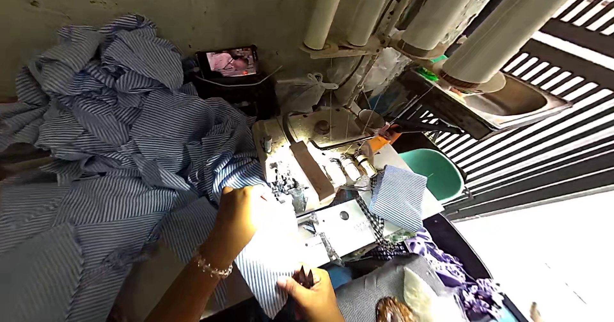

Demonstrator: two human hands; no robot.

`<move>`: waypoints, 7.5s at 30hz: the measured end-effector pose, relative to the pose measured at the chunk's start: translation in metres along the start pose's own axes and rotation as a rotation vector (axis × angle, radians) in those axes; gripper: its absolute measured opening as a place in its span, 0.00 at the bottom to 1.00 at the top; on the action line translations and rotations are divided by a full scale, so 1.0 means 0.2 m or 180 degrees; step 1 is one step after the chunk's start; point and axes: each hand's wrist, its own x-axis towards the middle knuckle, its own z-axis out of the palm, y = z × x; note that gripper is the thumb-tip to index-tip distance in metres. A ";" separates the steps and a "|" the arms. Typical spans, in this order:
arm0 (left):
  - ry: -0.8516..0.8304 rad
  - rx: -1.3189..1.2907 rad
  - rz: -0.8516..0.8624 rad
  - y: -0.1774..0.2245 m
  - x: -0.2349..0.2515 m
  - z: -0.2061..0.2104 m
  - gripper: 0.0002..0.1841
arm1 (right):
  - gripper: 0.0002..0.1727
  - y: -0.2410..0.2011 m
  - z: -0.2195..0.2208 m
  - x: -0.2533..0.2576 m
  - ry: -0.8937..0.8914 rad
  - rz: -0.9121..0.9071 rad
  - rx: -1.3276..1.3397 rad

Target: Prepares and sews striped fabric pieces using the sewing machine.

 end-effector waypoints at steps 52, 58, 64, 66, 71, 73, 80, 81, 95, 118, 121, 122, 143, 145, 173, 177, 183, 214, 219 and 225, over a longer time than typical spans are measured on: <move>0.0812 -0.2022 -0.1048 0.08 -0.62 0.32 0.11 | 0.04 0.05 -0.07 -0.08 0.0126 -0.0042 0.0218; 0.1426 0.0555 -0.0104 0.08 -0.49 0.25 0.25 | 0.06 0.04 -0.09 -0.03 0.0236 -0.0905 -0.0169; 0.1278 0.0786 -0.0104 0.05 -0.28 0.18 0.23 | 0.04 -0.07 -0.06 0.18 0.0301 -0.1011 -0.0213; 0.1004 0.0727 -0.0258 0.03 -0.22 0.16 0.20 | 0.05 -0.11 -0.04 0.27 0.0302 -0.1000 -0.0340; 0.0359 0.0407 -0.0574 -0.05 -0.08 0.12 0.17 | 0.18 -0.13 0.00 0.47 0.0524 -0.1169 -0.0342; 0.0277 0.0464 -0.0722 -0.10 -0.02 0.13 0.24 | 0.20 -0.10 0.01 0.48 0.0671 -0.1471 -0.0483; 0.0366 0.0136 -0.0462 -0.28 -0.06 -0.04 0.29 | 0.13 0.14 0.10 0.22 -0.0564 -0.2582 -0.1541; 0.0329 0.0116 -0.0350 -0.34 -0.13 -0.11 0.26 | 0.10 0.18 0.12 0.21 -0.0983 -0.2663 -0.1754; -0.0131 -0.0571 -0.2401 -1.00 -1.30 -0.72 0.05 | 0.22 0.00 0.41 0.51 -0.3341 -0.0847 -0.3503; 0.0036 -0.2465 -0.0544 -0.48 -0.55 -0.48 0.14 | 0.08 -0.52 0.69 0.52 -0.1843 -0.3215 -0.2746; 0.0155 -0.2530 -0.0184 -0.47 -0.56 -0.42 0.21 | 0.10 -0.54 0.65 0.53 -0.1759 -0.2868 -0.2495; 0.0358 -0.2507 -0.0188 -0.45 -0.55 -0.40 0.18 | 0.11 -0.54 0.64 0.53 -0.1718 -0.2735 -0.2347; 0.1478 -0.2970 -0.0997 -0.35 -0.49 -0.43 0.08 | 0.22 -0.49 0.51 0.40 -0.1397 -0.1628 -0.2094; 0.1482 -0.2949 -0.1145 -0.35 -0.48 -0.45 0.07 | 0.19 -0.49 0.51 0.39 -0.1355 -0.1712 -0.2119; 0.0791 -0.0367 0.0063 -0.09 -0.11 0.13 0.07 | 0.03 0.02 -0.05 0.08 0.0138 -0.0553 -0.0537; 0.0938 -0.0202 0.0083 -0.07 -0.10 0.16 0.07 | 0.03 0.03 -0.08 0.09 0.0067 -0.0495 -0.0492; 0.0947 -0.0230 0.0043 -0.08 -0.10 0.13 0.09 | 0.06 0.05 -0.08 0.11 0.0161 -0.0662 -0.0441; 0.1319 0.0522 0.0061 0.04 -0.23 0.20 0.15 | 0.02 -0.01 -0.09 -0.05 -0.0115 -0.0307 -0.0162; 0.1383 0.0568 0.0004 0.02 -0.14 0.20 0.11 | 0.01 -0.03 -0.10 0.03 -0.0065 -0.0333 -0.0089; 0.1390 0.0615 0.0030 0.02 -0.12 0.20 0.08 | 0.01 -0.03 -0.11 0.05 -0.0009 -0.0349 0.0013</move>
